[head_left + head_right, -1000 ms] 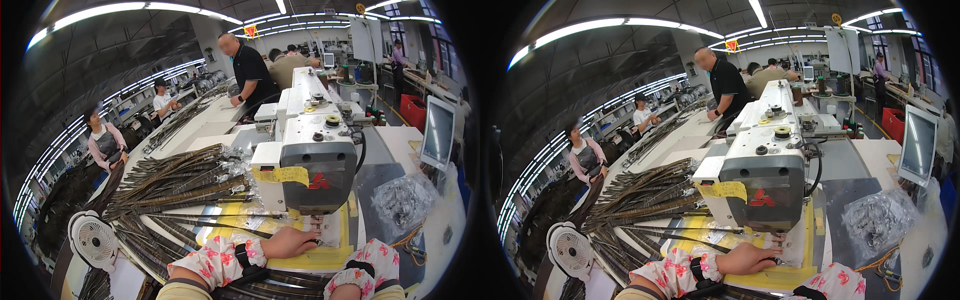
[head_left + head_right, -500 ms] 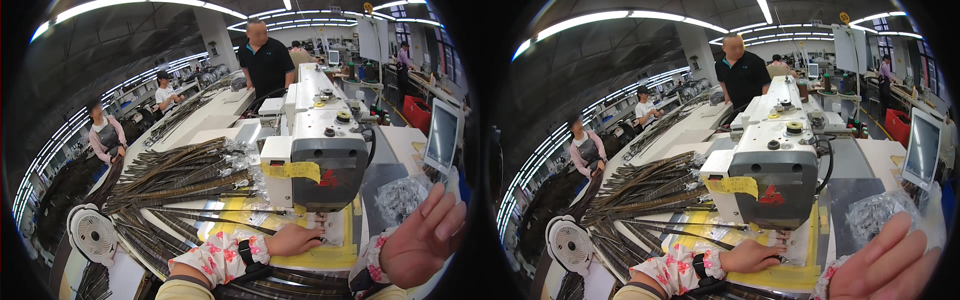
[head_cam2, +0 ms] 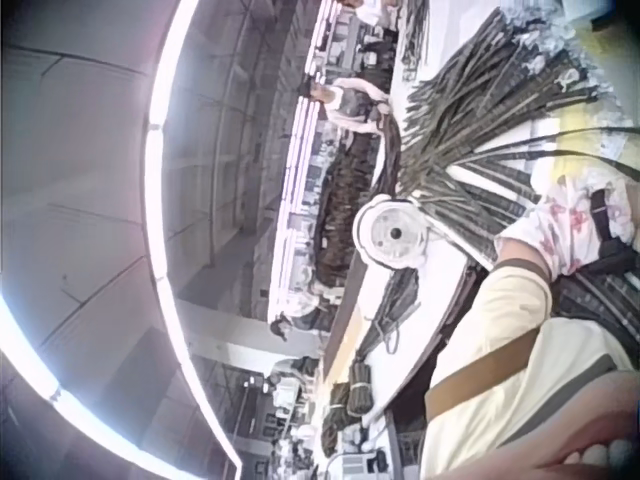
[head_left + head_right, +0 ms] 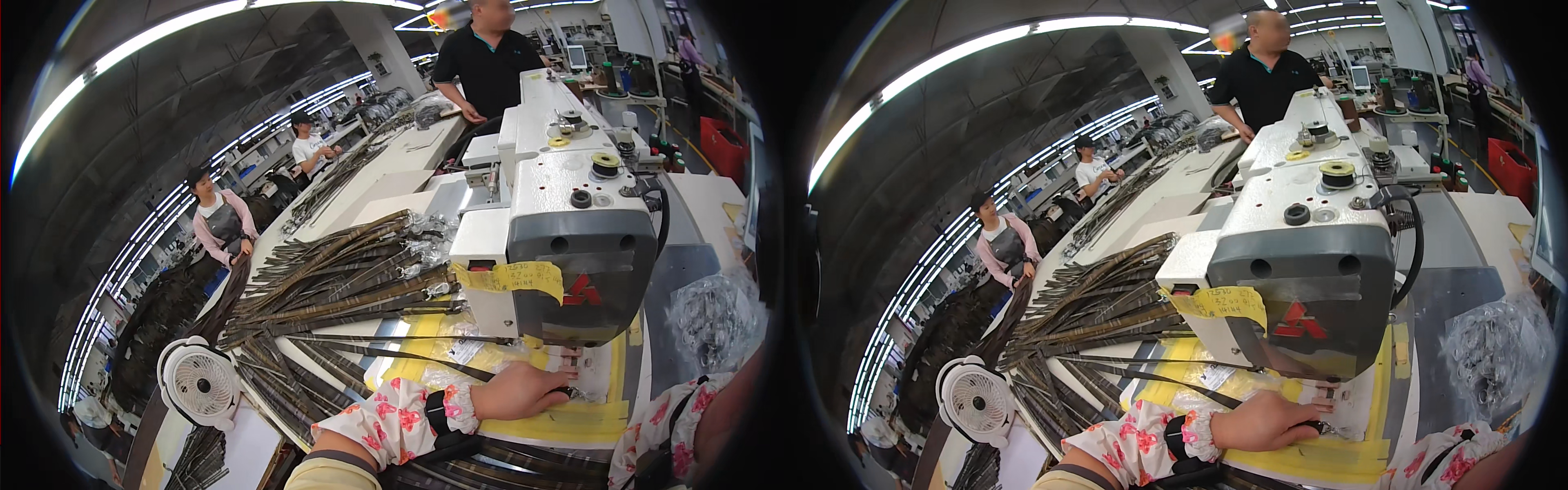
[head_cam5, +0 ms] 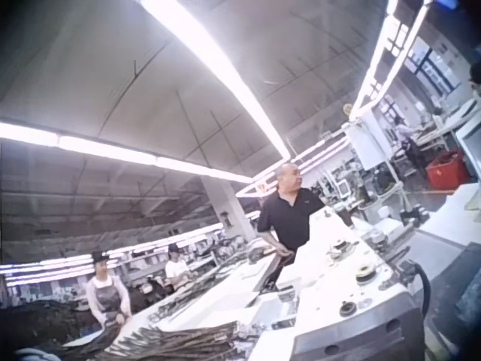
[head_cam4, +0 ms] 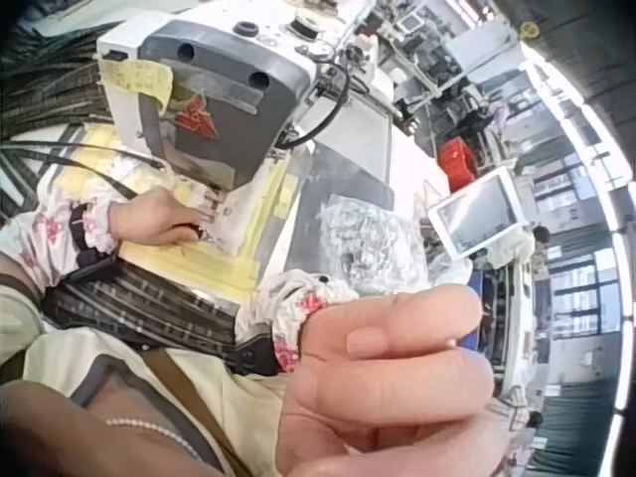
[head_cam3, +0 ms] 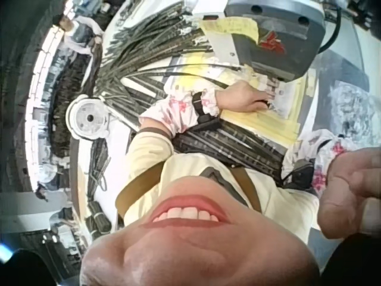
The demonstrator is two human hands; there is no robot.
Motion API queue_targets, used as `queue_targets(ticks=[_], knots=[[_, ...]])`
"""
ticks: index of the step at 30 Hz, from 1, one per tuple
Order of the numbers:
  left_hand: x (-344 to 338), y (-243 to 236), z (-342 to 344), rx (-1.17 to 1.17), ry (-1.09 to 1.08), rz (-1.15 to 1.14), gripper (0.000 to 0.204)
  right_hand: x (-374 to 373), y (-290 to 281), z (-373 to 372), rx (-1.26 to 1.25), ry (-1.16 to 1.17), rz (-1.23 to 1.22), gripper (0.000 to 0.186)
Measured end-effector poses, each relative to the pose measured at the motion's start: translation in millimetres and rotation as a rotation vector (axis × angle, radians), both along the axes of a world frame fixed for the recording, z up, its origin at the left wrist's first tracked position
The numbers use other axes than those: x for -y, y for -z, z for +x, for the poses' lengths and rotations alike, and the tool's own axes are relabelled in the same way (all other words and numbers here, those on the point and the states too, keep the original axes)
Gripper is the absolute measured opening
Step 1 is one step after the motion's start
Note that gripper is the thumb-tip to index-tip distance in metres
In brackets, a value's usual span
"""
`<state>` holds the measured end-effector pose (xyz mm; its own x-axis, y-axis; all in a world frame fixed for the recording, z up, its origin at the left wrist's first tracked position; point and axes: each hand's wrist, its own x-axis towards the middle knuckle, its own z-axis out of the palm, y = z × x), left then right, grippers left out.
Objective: Using an industrial sewing machine to sew buckles onto leather straps.
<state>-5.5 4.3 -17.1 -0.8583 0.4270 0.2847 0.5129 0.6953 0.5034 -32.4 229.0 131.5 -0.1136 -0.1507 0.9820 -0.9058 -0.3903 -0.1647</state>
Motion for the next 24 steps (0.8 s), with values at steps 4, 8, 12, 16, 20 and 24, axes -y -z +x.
queue_targets(ticks=[4,8,12,16,20,24], knots=[[1.1,0.2,-1.7,-0.032,0.0,0.034,0.021,2.9,3.9,0.4,0.025,0.02,0.006,0.025],[6.2,-1.3,-1.4,-0.02,-0.007,0.019,0.02,8.7,7.6,-8.6,0.035,0.01,0.015,0.024],[8.2,-0.2,-4.3,-0.048,-0.008,-0.013,0.02,11.2,11.1,-17.1,0.052,0.025,0.013,0.023],[4.7,-2.3,-5.6,-0.034,0.05,-0.017,0.026,7.9,9.1,-14.2,0.059,0.085,0.025,0.021],[3.3,-3.4,-8.1,0.038,0.056,-0.074,0.03,1.4,24.1,-15.2,0.084,0.122,0.032,0.02],[4.3,-2.7,3.0,0.07,0.002,-0.101,0.024,0.2,22.3,-14.4,0.089,0.114,0.021,0.019]])
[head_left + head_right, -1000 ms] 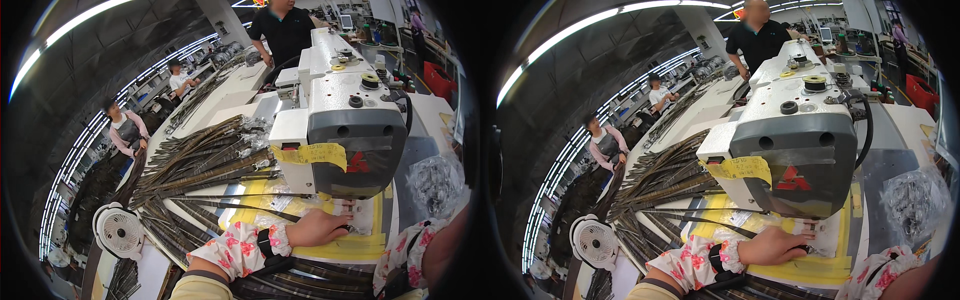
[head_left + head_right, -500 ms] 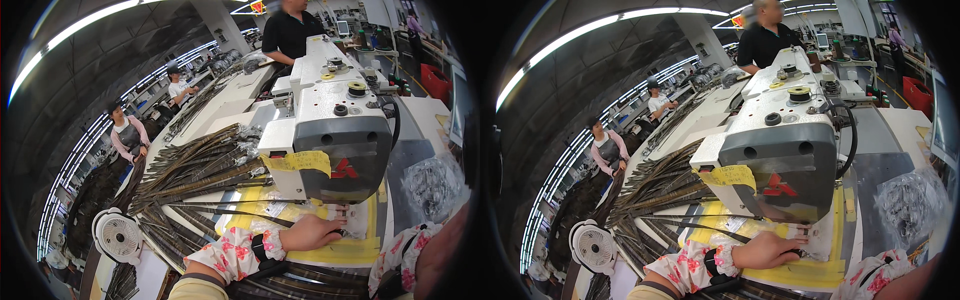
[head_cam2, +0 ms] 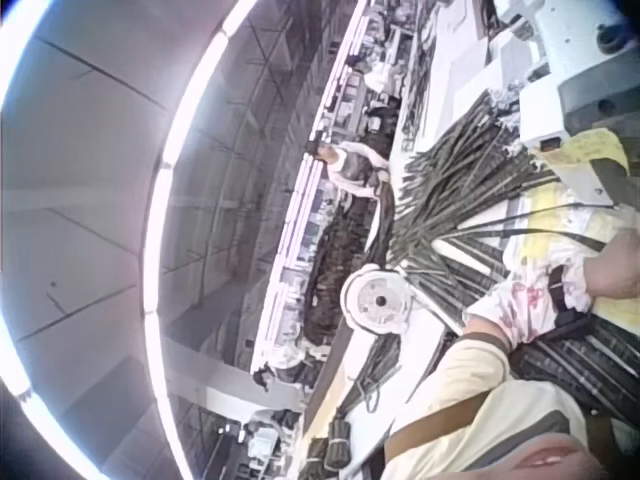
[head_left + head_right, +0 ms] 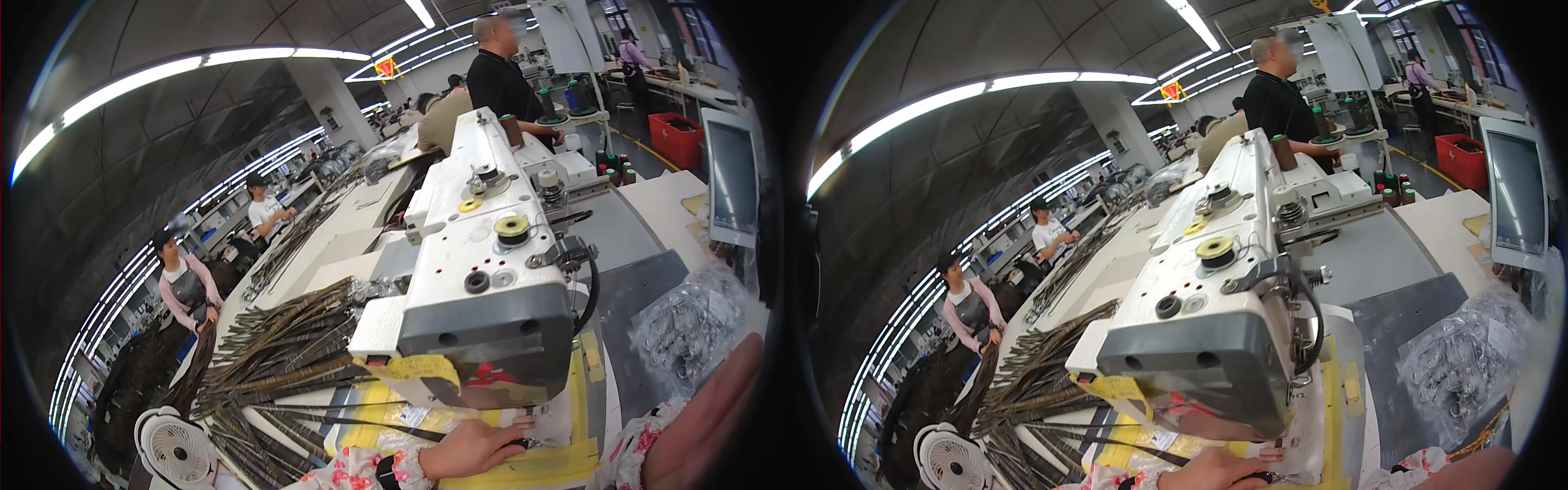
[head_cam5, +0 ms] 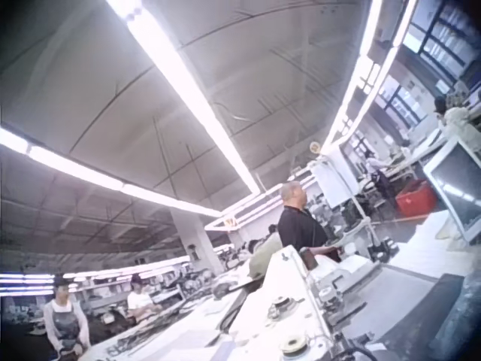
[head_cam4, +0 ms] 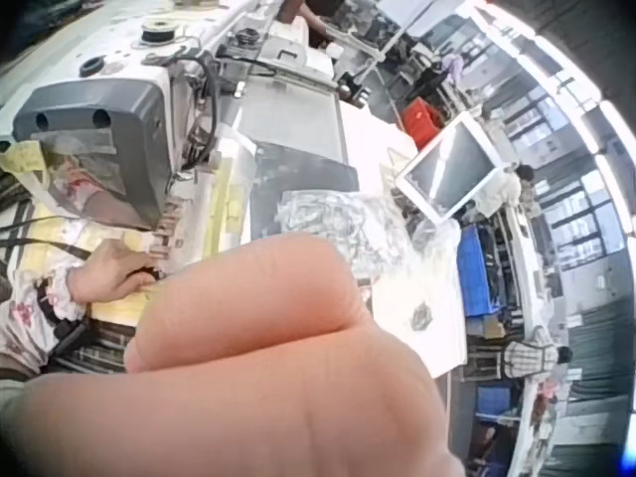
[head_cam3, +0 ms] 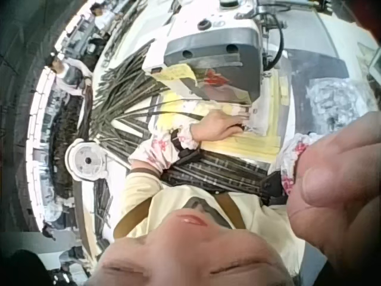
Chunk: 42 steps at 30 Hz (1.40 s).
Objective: Using an industrial sewing machine to sew buckles onto leather straps.
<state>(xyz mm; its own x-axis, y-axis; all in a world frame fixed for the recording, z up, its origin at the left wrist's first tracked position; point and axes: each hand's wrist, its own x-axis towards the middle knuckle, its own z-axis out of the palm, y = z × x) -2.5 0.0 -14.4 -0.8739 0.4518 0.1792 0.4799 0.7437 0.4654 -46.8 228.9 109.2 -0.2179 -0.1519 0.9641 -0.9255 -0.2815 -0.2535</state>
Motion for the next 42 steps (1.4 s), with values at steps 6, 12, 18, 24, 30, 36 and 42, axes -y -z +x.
queue_targets(ticks=[6,12,18,24,30,36,42], knots=[[-8.2,-19.8,0.2,-0.009,-0.005,-0.062,0.011,2.4,2.5,-5.6,0.012,0.023,0.021,0.019],[1.1,-6.0,-12.7,-0.074,0.059,0.045,0.026,6.4,2.6,-7.7,0.022,0.062,0.016,0.018],[9.9,-1.0,-5.0,-0.044,-0.01,0.051,0.023,17.2,6.4,-12.9,0.044,0.039,-0.011,0.018],[-4.4,9.8,3.2,-0.102,0.03,0.08,0.029,-2.4,8.4,-4.3,0.039,0.083,-0.004,0.019],[-0.1,-10.2,-1.7,-0.066,-0.027,0.072,0.021,-11.4,7.5,-9.3,0.077,0.129,-0.183,0.02],[2.2,11.3,-15.8,-0.113,0.039,0.076,0.027,-5.8,-8.3,3.1,0.19,0.181,-0.352,0.017],[3.3,-3.1,6.4,-0.071,-0.028,0.048,0.031,14.7,-61.7,12.0,-0.399,-0.287,0.087,0.021]])
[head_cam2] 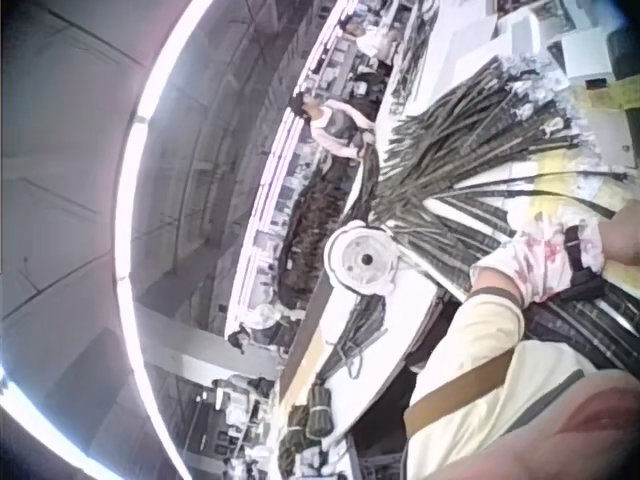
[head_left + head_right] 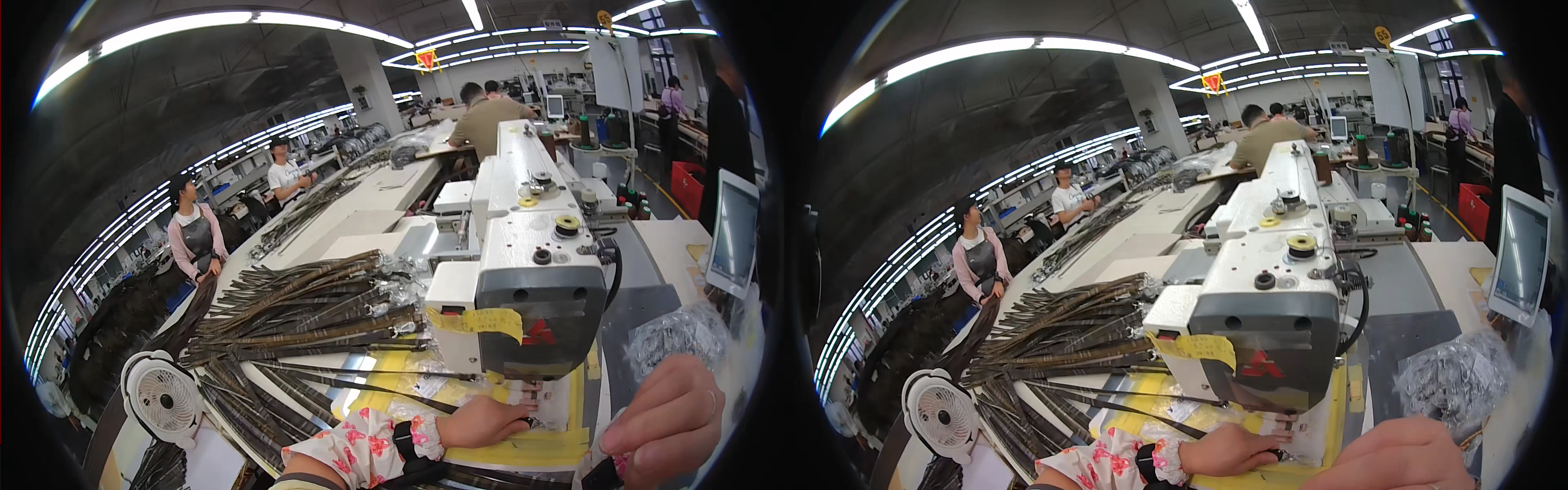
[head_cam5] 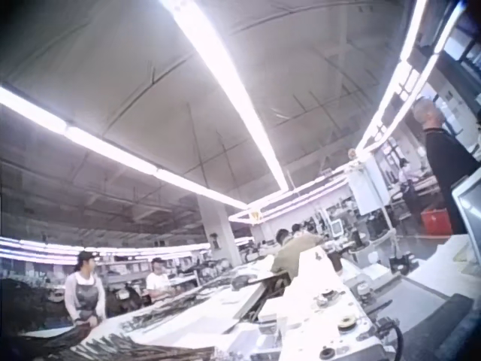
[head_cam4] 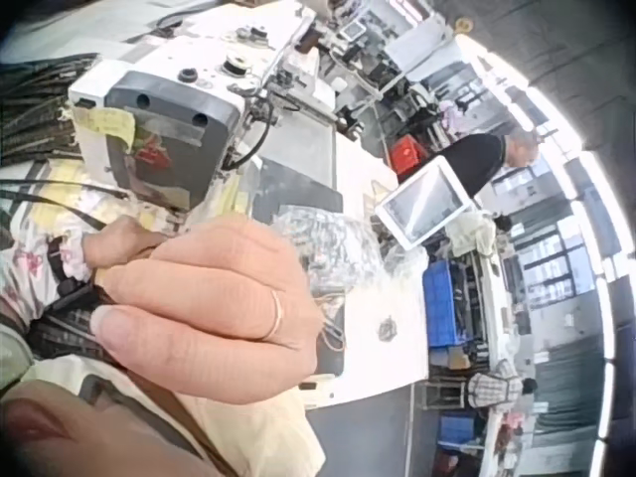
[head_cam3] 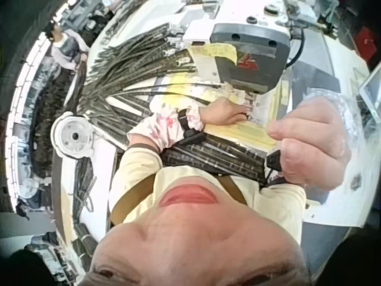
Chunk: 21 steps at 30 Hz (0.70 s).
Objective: Using an industrial sewing machine to sew buckles onto leather straps.
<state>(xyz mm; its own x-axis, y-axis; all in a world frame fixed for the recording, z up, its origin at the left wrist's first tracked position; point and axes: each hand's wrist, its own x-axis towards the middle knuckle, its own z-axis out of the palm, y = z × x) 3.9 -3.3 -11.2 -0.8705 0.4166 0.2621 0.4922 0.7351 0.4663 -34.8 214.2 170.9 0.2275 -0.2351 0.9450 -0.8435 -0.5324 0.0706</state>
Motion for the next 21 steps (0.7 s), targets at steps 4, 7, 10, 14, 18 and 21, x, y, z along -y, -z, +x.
queue_targets(ticks=[4,7,10,14,18,21], knots=[[-6.2,26.1,-10.8,-0.066,0.047,-0.008,0.033,-11.4,-2.2,3.4,-0.04,0.115,-0.026,0.015],[-6.7,27.5,-10.2,-0.021,0.037,0.03,0.033,-10.1,-1.8,5.6,0.009,0.122,-0.059,0.011],[-3.3,22.9,-11.0,-0.022,0.034,0.037,0.031,-10.4,-2.9,6.4,-0.01,0.116,-0.031,0.009],[3.1,6.2,-9.0,0.003,-0.003,-0.013,0.029,-0.6,-1.8,-3.9,-0.048,0.086,-0.021,0.012],[0.0,13.0,-14.9,-0.065,0.057,0.046,0.027,-0.7,-0.9,-5.4,-0.101,0.108,0.009,0.014],[-1.6,8.2,-14.4,-0.076,0.052,0.018,0.027,-2.1,-0.9,-6.9,-0.112,0.114,0.006,0.013]])
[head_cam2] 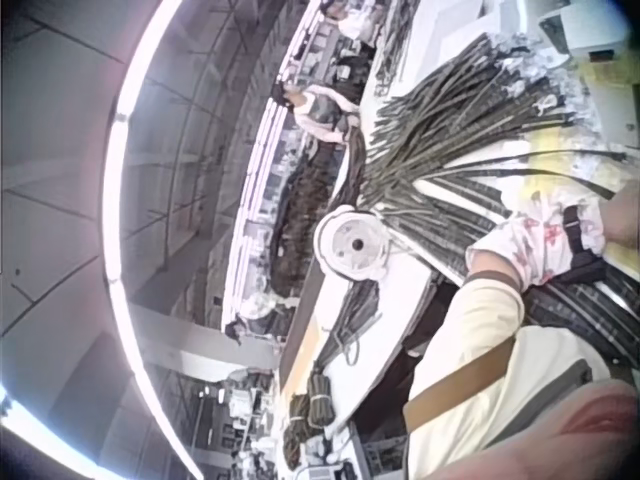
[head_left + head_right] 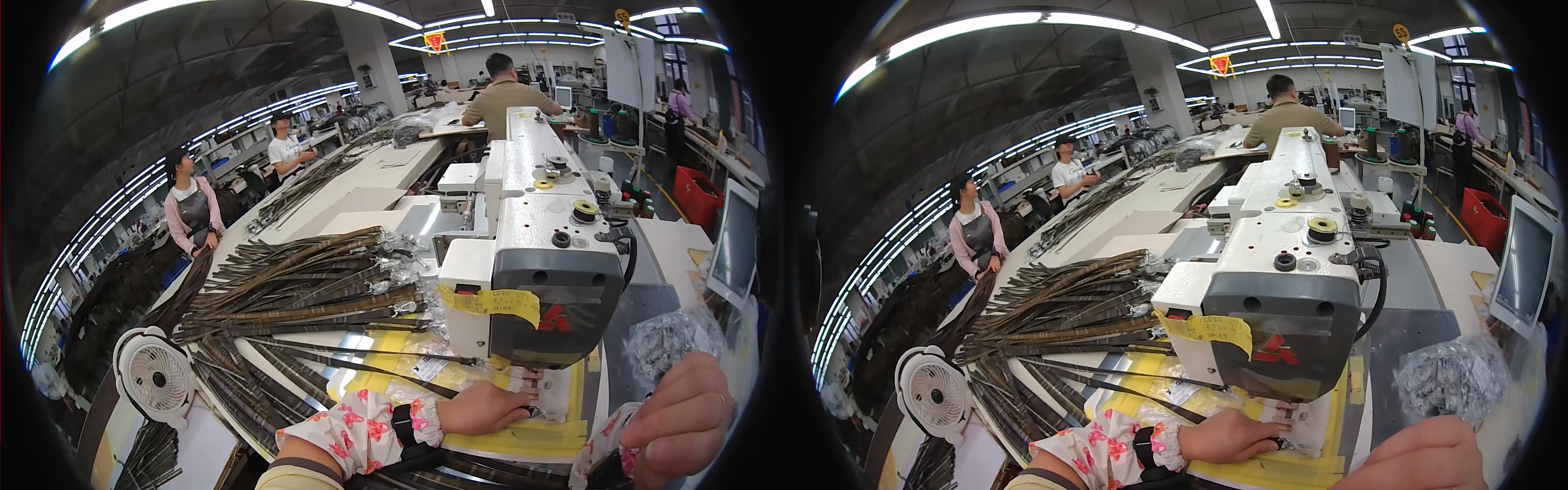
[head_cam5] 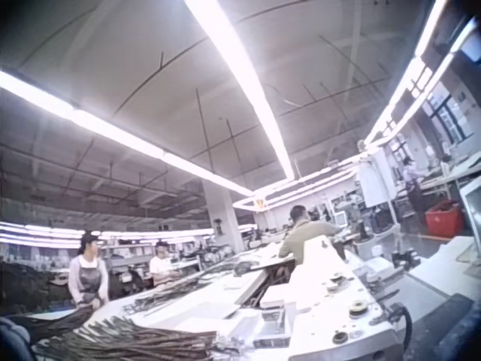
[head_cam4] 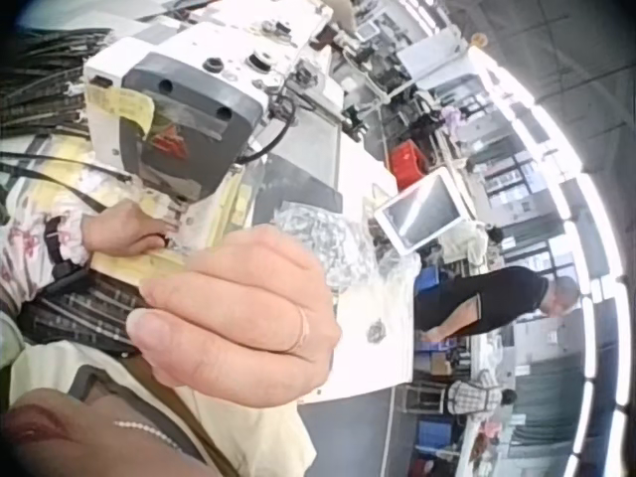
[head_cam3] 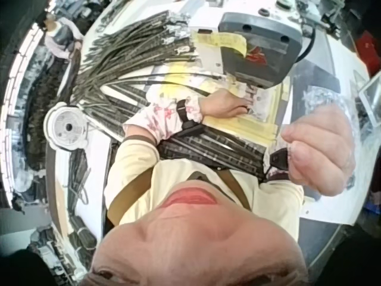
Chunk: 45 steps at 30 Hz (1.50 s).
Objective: Using an industrial sewing machine to sew buckles onto leather straps.
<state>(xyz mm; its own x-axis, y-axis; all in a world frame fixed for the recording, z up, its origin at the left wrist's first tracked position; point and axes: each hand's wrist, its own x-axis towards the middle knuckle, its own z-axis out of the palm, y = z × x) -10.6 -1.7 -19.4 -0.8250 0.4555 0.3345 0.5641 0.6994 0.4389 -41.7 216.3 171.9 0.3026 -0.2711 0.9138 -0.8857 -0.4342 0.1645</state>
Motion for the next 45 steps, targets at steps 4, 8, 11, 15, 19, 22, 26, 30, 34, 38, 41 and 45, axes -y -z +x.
queue_targets(ticks=[4,8,11,15,19,22,26,30,34,38,41,45], knots=[[-0.5,3.2,5.8,0.031,-0.017,0.008,0.03,1.4,0.2,4.3,0.023,-0.005,0.01,0.014],[1.4,2.3,6.5,0.039,-0.031,-0.022,0.031,7.6,2.7,4.9,0.069,0.013,0.033,0.015],[-2.9,-1.3,4.6,0.067,-0.037,-0.01,0.028,5.7,2.6,3.1,0.067,0.037,0.051,0.015],[7.4,5.2,8.4,0.032,-0.078,-0.005,0.029,10.3,11.4,-10.0,0.068,0.101,0.022,0.013],[-0.1,0.0,2.4,0.027,-0.007,0.02,0.03,39.3,19.8,23.4,0.502,0.096,-0.691,0.016],[-0.9,-3.4,4.2,0.121,-0.027,-0.05,0.031,8.4,9.4,2.3,0.121,-0.051,-0.206,0.017],[-4.0,1.5,4.0,0.059,-0.044,0.012,0.032,14.7,2.4,9.7,0.082,0.0,0.041,0.024],[0.2,-8.2,6.6,0.147,-0.003,-0.011,0.035,22.8,4.7,22.2,0.094,0.018,0.139,0.027],[-3.6,9.8,2.5,0.057,-0.035,0.035,0.031,24.6,8.9,15.1,0.09,0.08,0.232,0.032],[0.4,8.6,5.7,0.162,-0.073,0.062,0.03,24.4,6.2,19.4,0.096,0.124,0.327,0.035],[1.4,1.8,5.8,0.129,-0.048,-0.019,0.029,22.6,5.2,19.7,0.102,0.108,0.37,0.036],[0.1,0.6,4.3,0.092,-0.032,0.02,0.031,24.9,2.3,18.8,0.097,0.129,0.452,0.037]])
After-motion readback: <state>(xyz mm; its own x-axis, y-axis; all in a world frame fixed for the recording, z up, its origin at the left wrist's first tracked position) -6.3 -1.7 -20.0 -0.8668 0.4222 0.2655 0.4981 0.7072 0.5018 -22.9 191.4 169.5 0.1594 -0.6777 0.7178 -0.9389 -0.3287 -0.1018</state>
